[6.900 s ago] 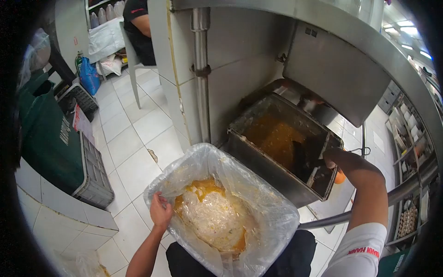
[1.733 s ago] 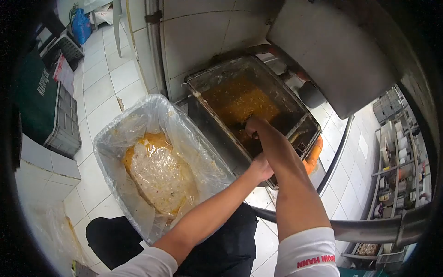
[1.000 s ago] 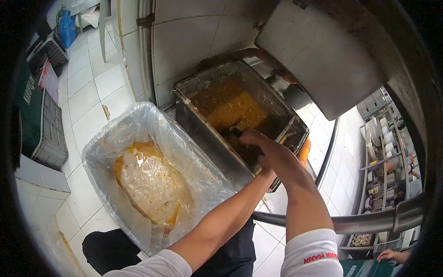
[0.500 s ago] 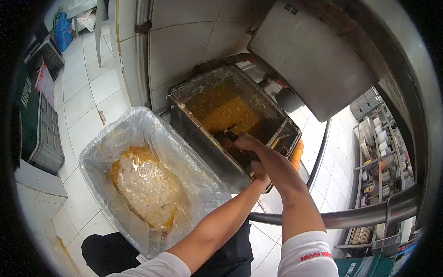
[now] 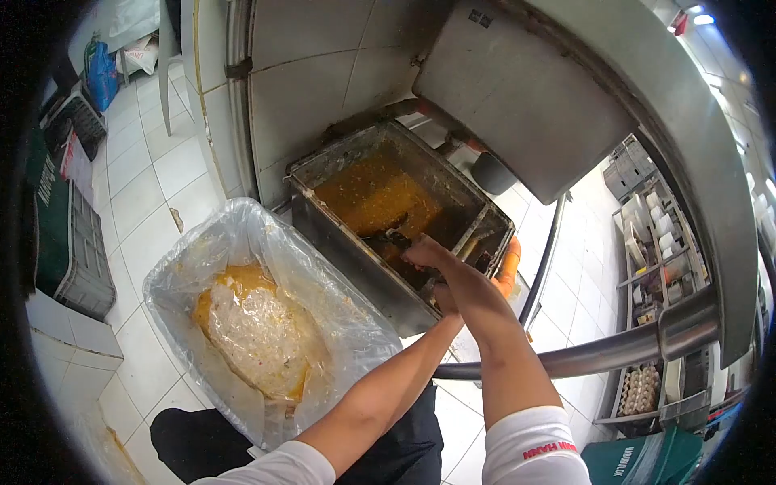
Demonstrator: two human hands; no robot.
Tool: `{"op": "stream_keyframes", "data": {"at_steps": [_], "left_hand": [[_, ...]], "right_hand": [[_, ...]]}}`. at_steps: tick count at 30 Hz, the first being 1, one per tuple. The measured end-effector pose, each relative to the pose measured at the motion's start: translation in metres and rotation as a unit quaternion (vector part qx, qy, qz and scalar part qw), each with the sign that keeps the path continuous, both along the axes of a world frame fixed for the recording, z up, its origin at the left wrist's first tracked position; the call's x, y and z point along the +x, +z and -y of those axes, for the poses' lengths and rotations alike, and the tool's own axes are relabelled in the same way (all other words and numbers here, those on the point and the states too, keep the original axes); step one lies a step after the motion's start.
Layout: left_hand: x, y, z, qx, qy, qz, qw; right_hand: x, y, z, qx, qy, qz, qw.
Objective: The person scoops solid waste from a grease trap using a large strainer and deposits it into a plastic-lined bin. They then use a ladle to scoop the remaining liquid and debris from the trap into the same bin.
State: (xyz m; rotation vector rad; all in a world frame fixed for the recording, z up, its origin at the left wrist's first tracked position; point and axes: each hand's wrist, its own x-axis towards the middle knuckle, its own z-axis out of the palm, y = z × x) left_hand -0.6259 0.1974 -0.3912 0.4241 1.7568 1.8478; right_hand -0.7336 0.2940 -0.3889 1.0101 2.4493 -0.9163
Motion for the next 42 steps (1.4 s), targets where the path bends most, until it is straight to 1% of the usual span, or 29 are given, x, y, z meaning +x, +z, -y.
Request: {"op": "stream_keyframes", "data": {"at_steps": [3,4,5,6,7,8,9,10,11,13,15,16,17,18,19,20,21,22,23,24,28,30,31,33,34,36,38,40,42], "left_hand": [[-0.002,-0.024,-0.006,-0.009,-0.105,0.076,0.992],[0.006,-0.062,-0.021,-0.012,-0.106,0.075,0.991],[0.017,-0.116,-0.046,0.066,-0.127,0.163,0.976],[0.025,-0.145,-0.057,0.143,-0.146,0.250,0.946],[0.026,-0.142,-0.057,0.141,-0.148,0.248,0.947],[0.026,-0.135,-0.055,0.233,-0.115,0.340,0.904],[0.025,-0.128,-0.053,0.320,-0.079,0.425,0.843],[0.024,-0.122,-0.050,0.320,-0.080,0.424,0.843],[0.023,-0.116,-0.045,0.250,-0.098,0.337,0.902],[0.025,-0.112,-0.043,0.098,-0.132,0.148,0.975],[0.023,-0.093,-0.031,-0.060,-0.157,-0.051,0.984],[0.019,-0.079,-0.023,-0.061,-0.158,-0.052,0.984],[0.011,-0.053,-0.009,-0.038,-0.186,0.037,0.981],[0.011,-0.049,-0.006,-0.014,-0.212,0.125,0.969],[0.013,-0.057,-0.009,-0.016,-0.213,0.124,0.969],[0.026,-0.092,-0.025,0.191,-0.160,0.302,0.920],[0.034,-0.112,-0.034,0.383,-0.094,0.455,0.798],[0.031,-0.101,-0.025,0.382,-0.095,0.454,0.799],[0.025,-0.077,-0.008,0.288,-0.084,0.332,0.894],[0.022,-0.064,0.002,0.185,-0.070,0.198,0.960],[0.028,-0.077,-0.005,0.235,-0.009,0.235,0.943],[0.026,-0.080,-0.003,0.272,-0.082,0.352,0.892],[0.026,-0.082,-0.001,0.272,-0.082,0.352,0.892],[0.014,-0.052,0.023,0.141,-0.125,0.184,0.965],[0.013,-0.045,0.028,0.140,-0.125,0.184,0.965],[0.010,-0.035,0.035,0.191,-0.064,0.141,0.969],[0.009,-0.025,0.044,0.206,-0.061,0.148,0.965],[0.003,-0.009,0.056,0.222,-0.058,0.153,0.961],[-0.005,0.007,0.067,0.097,-0.124,0.070,0.985]], "right_hand": [[0.005,0.002,0.014,0.014,-0.055,-0.034,0.998],[0.005,0.009,0.023,0.025,-0.069,-0.032,0.997],[0.005,0.014,0.030,0.036,-0.083,-0.032,0.995],[0.007,0.013,0.028,0.034,-0.086,-0.034,0.995],[0.007,0.009,0.021,0.067,0.007,-0.002,0.998],[0.007,0.012,0.022,0.099,0.100,0.031,0.990],[0.007,0.014,0.025,0.099,0.100,0.029,0.990],[0.007,0.017,0.027,0.074,0.011,0.025,0.997],[0.009,0.019,0.029,0.048,-0.078,0.021,0.996],[0.008,0.029,0.034,0.064,-0.055,0.038,0.996],[0.011,0.029,0.034,0.079,-0.031,0.056,0.995],[0.014,0.028,0.032,0.086,-0.003,0.050,0.995],[0.017,0.026,0.031,0.092,0.025,0.043,0.994],[0.018,0.026,0.033,0.092,0.025,0.042,0.995],[0.020,0.026,0.037,0.066,-0.042,0.005,0.997],[0.021,0.026,0.041,0.039,-0.109,-0.033,0.993],[0.021,0.026,0.043,0.038,-0.110,-0.034,0.993],[0.022,0.026,0.043,0.046,-0.101,-0.025,0.994],[0.022,0.026,0.044,0.053,-0.093,-0.015,0.994],[0.023,0.026,0.045,0.052,-0.093,-0.017,0.994],[0.028,0.024,0.047,0.042,-0.106,-0.051,0.992],[0.029,0.023,0.047,0.041,-0.114,-0.069,0.990],[0.029,0.022,0.047,0.050,-0.103,-0.068,0.991],[0.029,0.025,0.052,0.057,-0.093,-0.067,0.992],[0.029,0.030,0.058,0.056,-0.109,-0.068,0.990],[0.029,0.027,0.058,0.055,-0.127,-0.071,0.988],[0.031,0.022,0.056,0.029,-0.185,-0.095,0.978],[0.031,0.027,0.060,0.018,-0.185,-0.105,0.977],[0.033,0.026,0.056,0.009,-0.185,-0.115,0.976]]}}
